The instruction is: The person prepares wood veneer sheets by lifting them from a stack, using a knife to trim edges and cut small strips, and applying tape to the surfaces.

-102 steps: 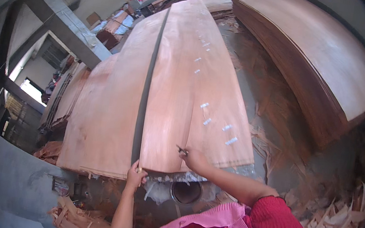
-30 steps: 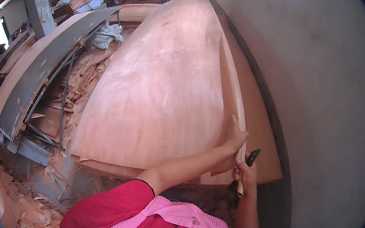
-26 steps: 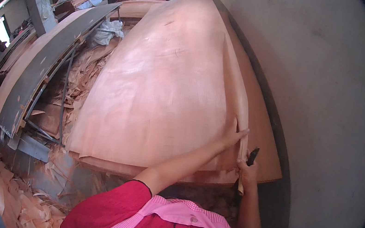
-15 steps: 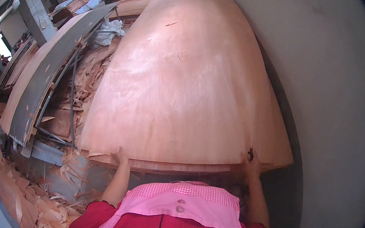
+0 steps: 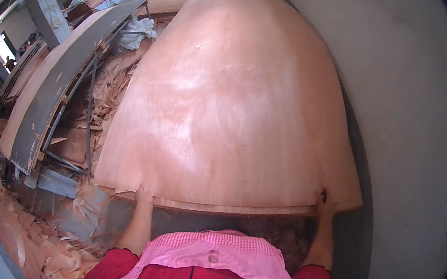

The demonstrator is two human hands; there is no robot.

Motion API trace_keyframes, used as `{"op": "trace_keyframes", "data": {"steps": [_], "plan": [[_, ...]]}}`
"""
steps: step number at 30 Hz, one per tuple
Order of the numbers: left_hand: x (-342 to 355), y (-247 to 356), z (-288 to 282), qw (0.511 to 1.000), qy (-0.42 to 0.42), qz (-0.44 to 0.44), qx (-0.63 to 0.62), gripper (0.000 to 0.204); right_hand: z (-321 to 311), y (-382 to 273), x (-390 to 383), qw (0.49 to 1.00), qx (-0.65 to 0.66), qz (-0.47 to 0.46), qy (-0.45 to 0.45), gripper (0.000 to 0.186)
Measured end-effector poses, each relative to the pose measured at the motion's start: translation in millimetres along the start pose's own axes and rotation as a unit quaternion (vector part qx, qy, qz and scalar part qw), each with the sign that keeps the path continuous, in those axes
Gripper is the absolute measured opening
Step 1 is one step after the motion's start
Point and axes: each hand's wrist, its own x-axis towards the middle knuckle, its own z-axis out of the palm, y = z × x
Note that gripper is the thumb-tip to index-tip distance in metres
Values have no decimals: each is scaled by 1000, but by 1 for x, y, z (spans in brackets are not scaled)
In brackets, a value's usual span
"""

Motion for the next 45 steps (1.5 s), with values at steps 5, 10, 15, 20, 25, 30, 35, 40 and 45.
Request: {"op": "trace_keyframes", "data": {"steps": [5,10,15,20,25,30,35,40,45], "plan": [[-33,-8,-5,998,8,36,46,33,-13,36,-31,999,-9,-18,29,46],[21,-15,-13,976,-86,1,202,49,-1,49,13,1000,-3,11,2,41],[44,-2,-9,976,-148,-70,146,48,4,56,5,998,-47,3,29,47],[-17,3,18,992,-18,-64,109,41,-10,34,8,879,394,263,51,40],[-12,-4,21,988,-56,-28,142,41,-24,48,29,923,313,150,163,36],[-37,29,26,971,-125,76,190,41,-54,-18,44,943,-115,-58,308,37],[-52,35,54,962,-148,170,156,26,-84,-26,37,976,-16,169,139,51],[-77,51,72,967,-211,138,44,23,-85,37,50,921,383,11,73,54],[-128,77,102,907,-212,273,240,20,-93,26,55,927,356,108,40,53]]}}
